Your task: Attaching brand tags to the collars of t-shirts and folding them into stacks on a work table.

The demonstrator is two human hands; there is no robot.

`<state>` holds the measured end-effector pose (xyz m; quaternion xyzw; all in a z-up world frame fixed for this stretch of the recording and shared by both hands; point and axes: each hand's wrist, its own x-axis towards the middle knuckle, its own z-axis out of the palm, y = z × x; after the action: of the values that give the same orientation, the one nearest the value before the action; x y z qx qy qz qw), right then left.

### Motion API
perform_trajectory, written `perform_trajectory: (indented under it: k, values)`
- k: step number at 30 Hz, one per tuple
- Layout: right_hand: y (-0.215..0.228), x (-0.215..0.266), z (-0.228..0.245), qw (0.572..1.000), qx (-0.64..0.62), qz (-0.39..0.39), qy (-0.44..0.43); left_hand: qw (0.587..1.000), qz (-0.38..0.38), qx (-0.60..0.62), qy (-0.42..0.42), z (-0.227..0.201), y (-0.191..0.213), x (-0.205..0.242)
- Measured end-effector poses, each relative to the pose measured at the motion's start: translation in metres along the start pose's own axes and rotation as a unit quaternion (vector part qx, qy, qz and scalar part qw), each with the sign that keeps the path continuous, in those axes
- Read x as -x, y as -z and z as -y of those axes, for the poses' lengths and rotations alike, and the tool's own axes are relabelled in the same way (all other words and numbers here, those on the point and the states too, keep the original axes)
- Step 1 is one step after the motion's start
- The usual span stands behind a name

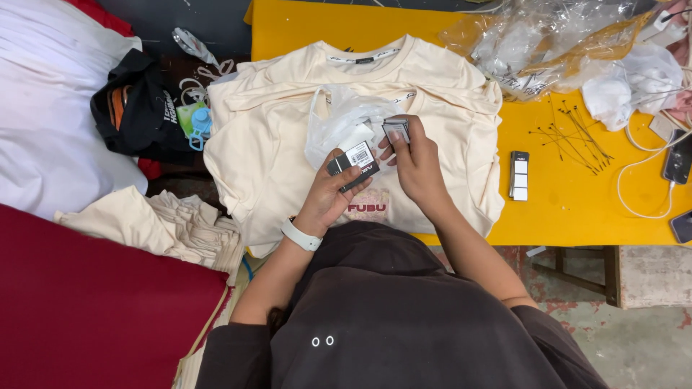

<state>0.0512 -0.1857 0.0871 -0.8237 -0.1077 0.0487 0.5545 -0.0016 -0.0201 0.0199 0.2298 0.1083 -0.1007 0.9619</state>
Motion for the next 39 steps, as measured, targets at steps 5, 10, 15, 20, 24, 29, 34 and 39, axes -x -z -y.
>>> perform_trajectory:
  k: [5,10,15,20,24,29,34,39]
  values:
    - [-0.005,0.004,0.016,0.994,0.068,0.082,-0.001,1.0,0.002,-0.01,-0.003,0.011,0.02,-0.009]
    - [-0.005,0.002,0.005,0.997,0.052,0.049,0.024,1.0,-0.007,0.009,-0.002,0.011,0.016,-0.003]
    - [-0.005,-0.001,-0.003,1.0,-0.024,-0.001,0.015,1.0,-0.006,0.009,-0.008,0.006,0.007,-0.001]
    - [-0.008,0.005,0.014,0.993,0.082,0.083,0.026,1.0,-0.014,-0.005,-0.01,0.025,0.034,-0.02]
    - [-0.005,0.0,0.009,0.998,-0.018,-0.047,0.05,0.999,-0.026,0.004,-0.024,-0.002,-0.009,-0.003]
    - [-0.01,0.004,0.018,0.996,0.075,0.037,0.038,0.999,-0.022,-0.019,-0.017,0.014,0.02,-0.018]
    - [-0.005,-0.002,-0.001,0.999,-0.007,-0.015,0.038,1.0,-0.022,-0.015,-0.012,-0.003,-0.014,0.001]
    - [-0.007,-0.011,0.004,0.999,-0.003,-0.009,0.039,0.999,-0.023,-0.031,-0.031,-0.007,-0.013,-0.001]
